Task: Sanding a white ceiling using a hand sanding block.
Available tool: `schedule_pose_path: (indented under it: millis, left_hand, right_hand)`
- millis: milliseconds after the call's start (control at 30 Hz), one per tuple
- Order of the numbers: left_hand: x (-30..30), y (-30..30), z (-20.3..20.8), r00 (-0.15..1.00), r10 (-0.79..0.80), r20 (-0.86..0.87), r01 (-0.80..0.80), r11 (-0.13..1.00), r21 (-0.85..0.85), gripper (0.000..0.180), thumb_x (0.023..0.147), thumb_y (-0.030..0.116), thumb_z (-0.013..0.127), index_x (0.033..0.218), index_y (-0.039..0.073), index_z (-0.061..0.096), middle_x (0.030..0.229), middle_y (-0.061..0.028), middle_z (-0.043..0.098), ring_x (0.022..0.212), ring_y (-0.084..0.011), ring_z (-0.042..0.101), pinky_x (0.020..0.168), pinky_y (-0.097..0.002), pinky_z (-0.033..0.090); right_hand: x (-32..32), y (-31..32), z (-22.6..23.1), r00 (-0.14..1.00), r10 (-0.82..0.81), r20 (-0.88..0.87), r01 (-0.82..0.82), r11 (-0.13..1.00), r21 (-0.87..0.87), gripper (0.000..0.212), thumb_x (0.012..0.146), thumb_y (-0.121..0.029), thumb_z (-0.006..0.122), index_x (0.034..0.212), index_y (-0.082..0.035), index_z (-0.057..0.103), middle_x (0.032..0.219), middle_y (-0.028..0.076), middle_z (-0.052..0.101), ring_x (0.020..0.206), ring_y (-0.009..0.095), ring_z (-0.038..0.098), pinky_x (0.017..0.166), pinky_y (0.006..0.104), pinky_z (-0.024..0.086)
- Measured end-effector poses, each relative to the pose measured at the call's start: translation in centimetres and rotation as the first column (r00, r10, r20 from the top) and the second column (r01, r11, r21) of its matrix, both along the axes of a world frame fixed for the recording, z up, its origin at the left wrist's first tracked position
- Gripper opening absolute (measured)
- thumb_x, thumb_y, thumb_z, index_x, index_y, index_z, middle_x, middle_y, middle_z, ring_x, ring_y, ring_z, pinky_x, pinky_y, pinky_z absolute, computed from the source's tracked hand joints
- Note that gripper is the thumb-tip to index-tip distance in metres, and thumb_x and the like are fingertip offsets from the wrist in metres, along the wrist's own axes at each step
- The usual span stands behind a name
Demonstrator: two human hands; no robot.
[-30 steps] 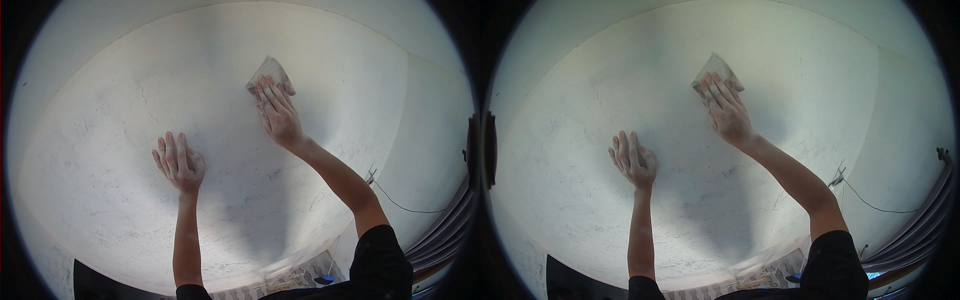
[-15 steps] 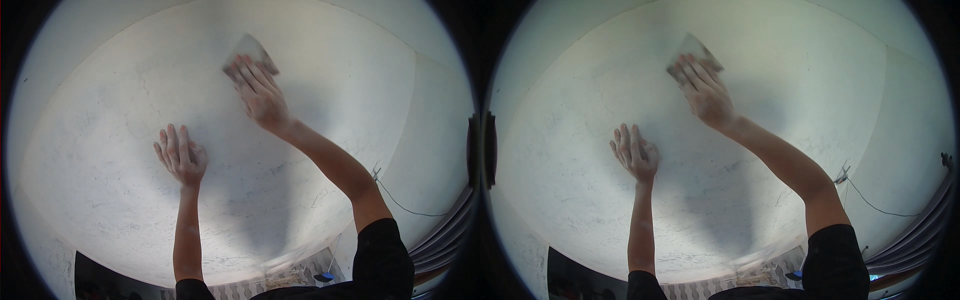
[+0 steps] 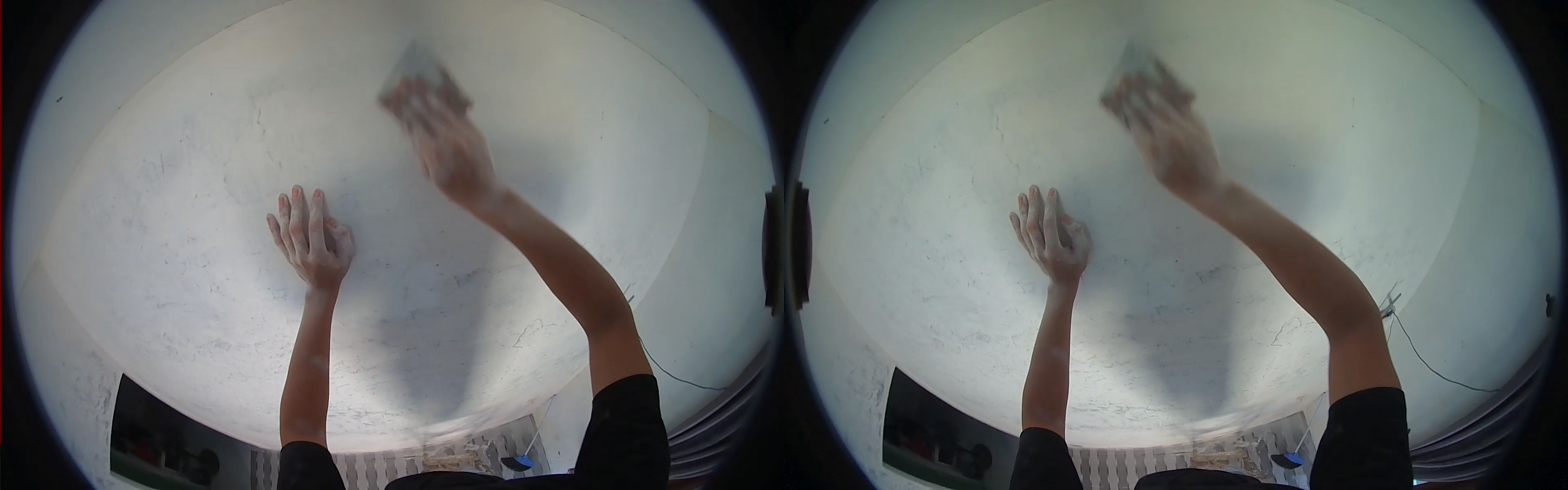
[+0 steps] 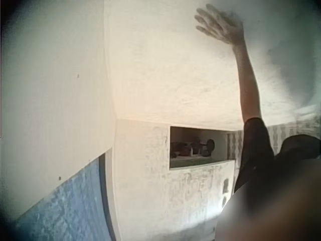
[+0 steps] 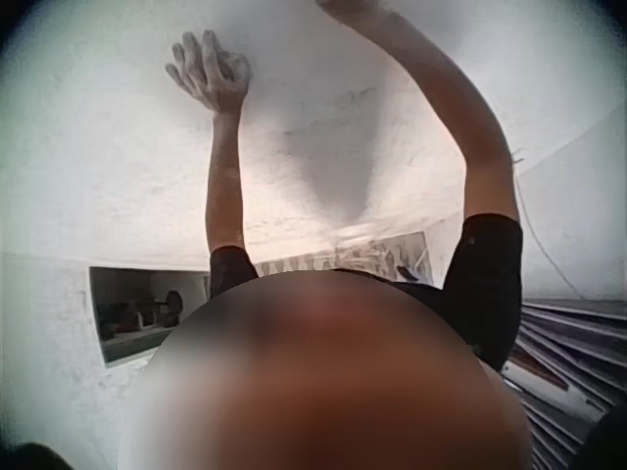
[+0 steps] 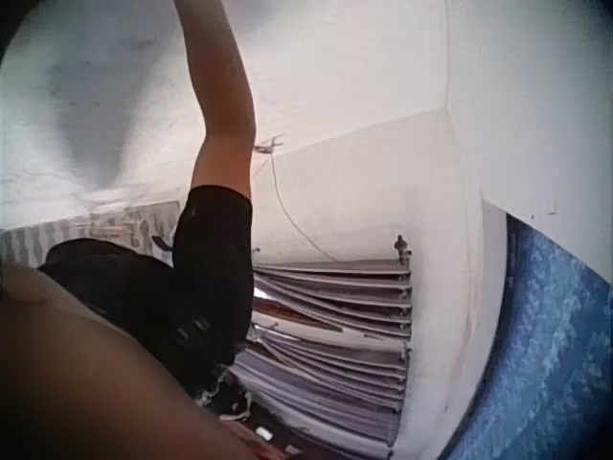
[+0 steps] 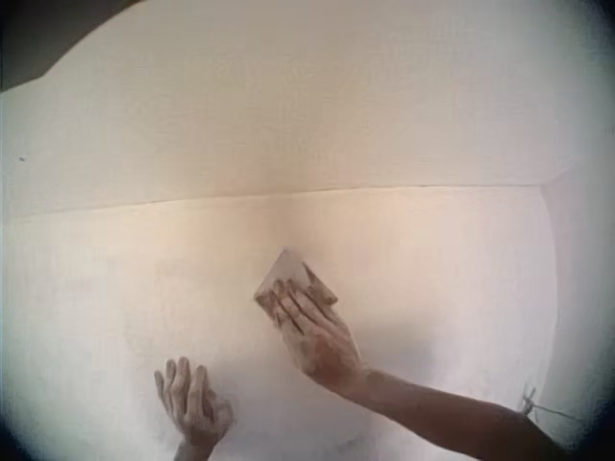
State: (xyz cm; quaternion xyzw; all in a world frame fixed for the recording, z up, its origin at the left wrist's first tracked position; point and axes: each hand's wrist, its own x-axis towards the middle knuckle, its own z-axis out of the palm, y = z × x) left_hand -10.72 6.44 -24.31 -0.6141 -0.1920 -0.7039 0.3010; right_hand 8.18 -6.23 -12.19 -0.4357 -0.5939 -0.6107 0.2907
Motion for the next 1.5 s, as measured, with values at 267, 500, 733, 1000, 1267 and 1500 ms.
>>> schedule_pose_path:
  millis: [267,500,733,1000,1267,1500]
  left_hand:
    - [-1.2,0.1,-0.9,1.000,-0.004,0.021,0.004,1.000,-0.023,0.044,0.084,0.012,0.052,0.126,0.011,0.065,0.138,-0.0133,0.055,0.135,-0.0316,0.046,0.117,-0.0513,0.024]
    - [0.2,0.2,-0.5,0.999,-0.031,0.033,0.031,1.000,-0.003,0.043,0.085,0.014,0.051,0.125,0.012,0.065,0.138,-0.0123,0.056,0.133,-0.0325,0.047,0.116,-0.0523,0.025]
    - [-0.9,0.5,-1.0,0.999,-0.022,0.024,0.023,1.000,-0.011,0.049,0.081,0.010,0.053,0.129,0.009,0.062,0.140,-0.0143,0.053,0.137,-0.0326,0.043,0.117,-0.0525,0.022]
    - [-0.5,0.4,-0.8,0.999,-0.037,-0.005,0.037,0.999,-0.021,0.047,0.084,0.013,0.053,0.129,0.009,0.062,0.141,-0.0143,0.052,0.137,-0.0327,0.042,0.117,-0.0526,0.022]
    - [-0.4,0.3,-1.1,1.000,-0.030,-0.001,0.030,0.999,-0.013,0.046,0.085,0.013,0.051,0.129,0.008,0.062,0.141,-0.0147,0.052,0.137,-0.0333,0.043,0.117,-0.0524,0.021]
    - [-0.3,0.4,-0.6,0.999,-0.028,-0.025,0.028,0.999,0.016,0.050,0.083,0.011,0.052,0.132,0.007,0.059,0.143,-0.0148,0.049,0.139,-0.0322,0.041,0.117,-0.0505,0.021]
  right_hand:
    - [-3.5,0.9,-2.9,0.984,0.107,-0.142,-0.099,0.993,0.060,0.046,0.092,-0.006,0.049,0.137,-0.001,0.053,0.145,0.014,0.049,0.137,0.028,0.043,0.115,0.0414,0.033]
    - [-1.3,0.8,1.0,0.996,0.069,-0.050,-0.070,0.997,-0.030,0.041,0.095,-0.009,0.049,0.136,-0.002,0.054,0.147,0.014,0.047,0.138,0.028,0.042,0.115,0.0425,0.033]
    - [-2.3,0.7,-5.5,0.986,0.068,-0.154,-0.067,0.998,0.012,0.041,0.098,-0.010,0.049,0.138,-0.003,0.052,0.147,0.012,0.047,0.139,0.028,0.041,0.114,0.0450,0.033]
    - [2.3,-0.7,0.9,0.999,0.021,-0.043,-0.015,0.991,0.134,0.040,0.099,-0.007,0.047,0.137,0.001,0.052,0.144,0.015,0.050,0.138,0.030,0.043,0.112,0.0465,0.035]
    - [2.6,-2.3,-7.5,0.990,-0.005,-0.138,0.009,1.000,0.029,0.040,0.094,-0.004,0.051,0.133,-0.003,0.057,0.144,0.014,0.050,0.137,0.028,0.044,0.113,0.0455,0.035]
    - [2.9,-0.2,-0.7,0.988,0.069,-0.135,-0.041,0.979,0.200,0.047,0.090,-0.004,0.053,0.137,-0.006,0.054,0.147,0.012,0.047,0.139,0.027,0.040,0.115,0.0442,0.034]
